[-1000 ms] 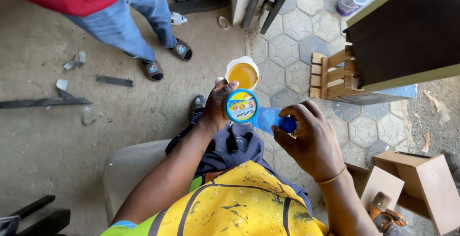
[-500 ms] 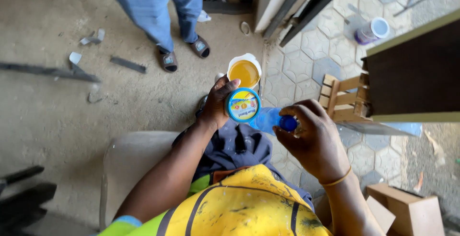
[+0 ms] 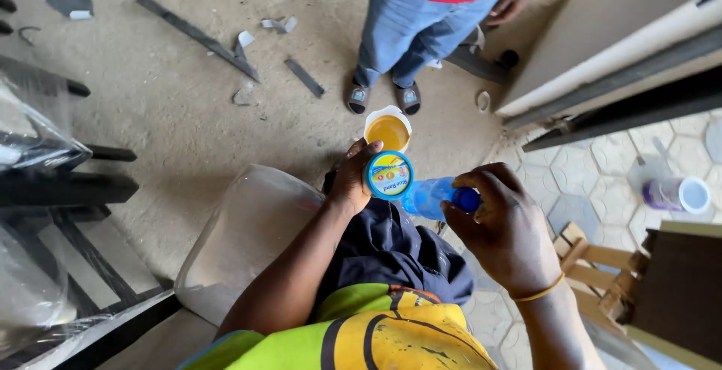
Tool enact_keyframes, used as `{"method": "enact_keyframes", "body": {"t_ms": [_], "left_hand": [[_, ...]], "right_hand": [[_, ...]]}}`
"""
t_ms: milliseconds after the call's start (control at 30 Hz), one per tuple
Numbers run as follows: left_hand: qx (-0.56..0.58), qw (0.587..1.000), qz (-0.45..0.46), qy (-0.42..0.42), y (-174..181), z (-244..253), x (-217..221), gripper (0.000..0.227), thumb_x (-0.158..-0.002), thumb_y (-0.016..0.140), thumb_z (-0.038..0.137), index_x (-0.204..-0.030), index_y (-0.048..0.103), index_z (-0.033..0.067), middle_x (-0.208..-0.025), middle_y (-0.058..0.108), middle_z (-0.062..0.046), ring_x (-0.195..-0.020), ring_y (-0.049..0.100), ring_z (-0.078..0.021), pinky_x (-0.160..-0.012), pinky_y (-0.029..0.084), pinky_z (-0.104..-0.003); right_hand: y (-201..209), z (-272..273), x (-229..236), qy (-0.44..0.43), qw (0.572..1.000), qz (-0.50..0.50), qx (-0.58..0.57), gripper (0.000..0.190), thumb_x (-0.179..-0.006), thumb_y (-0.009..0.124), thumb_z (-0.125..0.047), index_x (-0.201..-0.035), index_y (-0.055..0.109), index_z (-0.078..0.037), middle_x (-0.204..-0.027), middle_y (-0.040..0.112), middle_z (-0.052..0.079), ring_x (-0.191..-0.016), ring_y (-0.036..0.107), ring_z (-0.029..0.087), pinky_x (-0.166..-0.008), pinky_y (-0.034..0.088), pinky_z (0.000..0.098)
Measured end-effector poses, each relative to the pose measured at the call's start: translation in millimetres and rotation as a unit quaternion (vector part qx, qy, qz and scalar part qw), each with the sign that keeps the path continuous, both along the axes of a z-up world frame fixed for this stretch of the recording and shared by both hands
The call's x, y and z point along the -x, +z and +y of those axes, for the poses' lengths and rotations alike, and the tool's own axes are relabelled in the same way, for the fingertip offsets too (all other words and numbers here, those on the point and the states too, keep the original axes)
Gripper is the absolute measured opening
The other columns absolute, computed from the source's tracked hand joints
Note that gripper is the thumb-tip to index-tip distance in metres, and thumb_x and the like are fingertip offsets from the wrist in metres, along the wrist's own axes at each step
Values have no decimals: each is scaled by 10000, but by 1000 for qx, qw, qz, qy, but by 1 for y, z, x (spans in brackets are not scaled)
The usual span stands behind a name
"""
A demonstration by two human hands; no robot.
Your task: Mixing yellow glue in a plastic cup using a small stick in a workshop environment.
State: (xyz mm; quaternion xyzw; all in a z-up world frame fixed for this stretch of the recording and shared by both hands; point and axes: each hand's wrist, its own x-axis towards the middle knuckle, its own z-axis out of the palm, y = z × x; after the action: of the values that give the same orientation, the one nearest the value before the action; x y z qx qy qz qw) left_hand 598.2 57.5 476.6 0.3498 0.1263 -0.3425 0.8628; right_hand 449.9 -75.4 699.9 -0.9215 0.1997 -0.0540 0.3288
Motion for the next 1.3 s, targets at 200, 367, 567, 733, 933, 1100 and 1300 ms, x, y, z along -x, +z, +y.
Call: {"method": "enact_keyframes", "body": {"t_ms": [200, 367, 567, 733, 933, 1100, 1300], "left_hand": [[21, 996, -12, 81, 18, 22, -76, 195, -875, 778, 186, -981, 663, 70, -842, 732, -148, -732, 754, -233, -687, 639, -323], [39, 994, -45, 90, -2, 39, -177, 270, -877, 781, 203, -1061, 661, 48, -901, 739, -158, -760, 758, -240, -714, 645, -354], [30, 995, -44, 84, 8, 75, -306, 421, -862, 808, 206, -1191, 614, 29, -971, 735, -166, -794, 755, -238, -756, 641, -377], [-6, 996, -44, 81, 25, 98, -389, 538, -850, 803, 150, -1294, 542, -5, -1029, 723, -185, -832, 749, -253, -791, 634, -414], [-21, 995, -56, 80, 37, 98, -466, 598, -829, 824, 190, -1324, 533, 23, -1086, 714, -181, -886, 750, -264, -810, 629, -409], [-8, 997, -33, 65, 43, 72, -540, 653, -820, 845, 179, -1353, 520, -13, -1085, 694, -209, -897, 734, -276, -815, 618, -417], [-40, 997, -65, 14, 39, 14, -670, 599, -828, 821, 188, -1317, 534, -7, -1080, 682, -130, -900, 709, -207, -794, 609, -354]], "right_hand": [[-18, 14, -89, 53, 998, -21, -22, 256, -795, 771, -98, -1035, 694, -52, -966, 649, 187, -721, 709, 423, -544, 563, 495], [-33, 30, -195, 74, 997, 3, 8, 253, -781, 779, -113, -1025, 718, -96, -976, 664, 146, -737, 712, 393, -562, 565, 479], [-45, 40, -334, 72, 996, 48, 22, 232, -749, 791, -147, -977, 748, -151, -970, 680, 96, -780, 713, 352, -623, 582, 458], [-48, 45, -418, 48, 997, 56, 9, 262, -728, 816, -147, -983, 752, -137, -990, 671, 120, -892, 713, 388, -686, 591, 496], [-61, 28, -508, 58, 996, 62, -9, 371, -701, 834, -165, -1058, 733, -174, -1028, 669, 98, -981, 704, 380, -787, 591, 503], [-54, 15, -579, 15, 1000, -11, 9, 328, -746, 873, -223, -1039, 750, -143, -1005, 690, 117, -935, 723, 375, -761, 597, 485], [-55, -29, -689, 8, 1000, -4, 17, 322, -731, 865, -230, -1009, 755, -109, -963, 734, 167, -915, 733, 421, -753, 604, 546]]}}
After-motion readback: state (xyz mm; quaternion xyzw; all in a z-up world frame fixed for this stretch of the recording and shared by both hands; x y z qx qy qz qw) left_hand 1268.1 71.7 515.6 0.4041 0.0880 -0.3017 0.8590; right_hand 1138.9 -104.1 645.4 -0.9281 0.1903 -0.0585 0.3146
